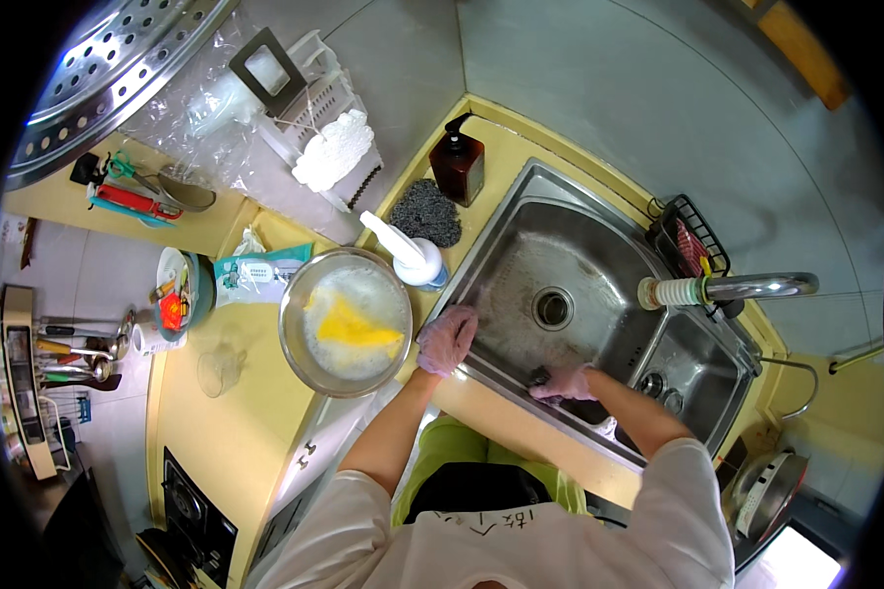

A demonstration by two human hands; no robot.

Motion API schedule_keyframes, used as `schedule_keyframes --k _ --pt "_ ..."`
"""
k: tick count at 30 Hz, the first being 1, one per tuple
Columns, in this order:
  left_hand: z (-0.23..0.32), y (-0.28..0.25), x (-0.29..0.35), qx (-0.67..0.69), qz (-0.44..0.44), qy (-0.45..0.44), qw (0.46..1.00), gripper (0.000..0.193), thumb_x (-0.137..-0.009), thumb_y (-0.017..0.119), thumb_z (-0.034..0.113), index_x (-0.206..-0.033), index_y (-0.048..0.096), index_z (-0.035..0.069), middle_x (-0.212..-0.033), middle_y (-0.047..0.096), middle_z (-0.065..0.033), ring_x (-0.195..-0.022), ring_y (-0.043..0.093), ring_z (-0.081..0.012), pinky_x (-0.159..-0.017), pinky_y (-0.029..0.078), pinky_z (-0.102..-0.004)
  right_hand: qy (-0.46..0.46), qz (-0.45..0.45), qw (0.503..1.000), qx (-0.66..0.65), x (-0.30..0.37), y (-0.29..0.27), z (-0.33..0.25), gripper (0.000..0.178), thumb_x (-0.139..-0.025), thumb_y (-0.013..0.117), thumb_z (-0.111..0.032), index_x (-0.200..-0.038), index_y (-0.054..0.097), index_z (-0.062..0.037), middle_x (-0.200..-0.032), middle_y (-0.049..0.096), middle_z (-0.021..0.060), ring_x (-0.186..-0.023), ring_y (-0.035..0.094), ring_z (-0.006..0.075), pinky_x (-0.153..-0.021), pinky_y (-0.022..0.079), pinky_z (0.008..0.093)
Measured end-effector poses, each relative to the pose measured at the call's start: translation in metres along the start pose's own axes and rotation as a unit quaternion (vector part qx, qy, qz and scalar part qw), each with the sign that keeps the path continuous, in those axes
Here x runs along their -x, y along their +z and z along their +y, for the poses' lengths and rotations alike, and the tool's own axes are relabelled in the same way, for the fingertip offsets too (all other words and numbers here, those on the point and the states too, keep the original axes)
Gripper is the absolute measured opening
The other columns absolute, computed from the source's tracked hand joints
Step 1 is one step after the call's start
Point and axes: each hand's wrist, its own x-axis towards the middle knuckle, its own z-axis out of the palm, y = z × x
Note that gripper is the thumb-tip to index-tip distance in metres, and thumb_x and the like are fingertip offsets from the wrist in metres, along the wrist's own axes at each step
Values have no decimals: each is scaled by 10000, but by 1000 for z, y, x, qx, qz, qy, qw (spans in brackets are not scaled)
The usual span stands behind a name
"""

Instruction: The person scrubs a small metal cup with a steel wool pad, then cleans the sink drain and basin using a sponge. They rinse the sponge under running water and wipe the sink surfaces.

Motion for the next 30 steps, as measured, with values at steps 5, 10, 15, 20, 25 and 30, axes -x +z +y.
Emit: schedule_keyframes --k 5,10,15,20,25,30 --pt "13 1 -5 -92 -20 -58 994 279 -921 500 323 -1003 640 97 -1013 656 -117 -901 628 -356 -769 507 -409 -26 100 995 -2 -56 15 -47 618 -775 709 -400 -1194 543 22 -1091 633 157 -981 586 238 -876 463 359" --pt "19 -1 -10 -134 -65 -96 984 279 -940 464 330 -1016 625 116 -1025 649 -118 -900 617 -368 -777 493 -430 -8 171 983 58 -67 22 -37 691 -762 709 -430 -1250 515 18 -1146 617 192 -1024 588 290 -937 435 389" --pt "16 2 -6 -128 -36 -66 989 279 -938 465 358 -970 624 131 -997 655 -91 -879 624 -354 -742 496 -429 49 89 995 25 49 15 36 807 -774 689 -513 -1341 431 2 -1144 622 174 -1022 595 241 -899 455 378" --pt "18 4 -7 -150 -55 -76 984 316 -922 499 377 -954 648 100 -977 667 -101 -851 636 -352 -738 510 -424 -25 139 988 66 -43 16 -27 796 -764 704 -475 -1319 432 28 -983 639 154 -879 572 215 -837 458 346" --pt "12 4 -5 -162 -49 -81 982 306 -911 530 363 -963 656 89 -967 672 -107 -862 638 -345 -750 514 -415 -16 153 987 56 -41 22 -25 764 -784 698 -460 -1319 434 17 -1080 615 140 -933 563 209 -849 462 350" --pt "19 5 -7 -158 -50 -71 984 315 -910 531 380 -939 657 93 -967 667 -108 -850 640 -329 -735 512 -417 63 49 995 -65 37 16 40 796 -786 708 -448 -1361 386 -2 -1263 547 180 -1096 540 254 -973 400 369"
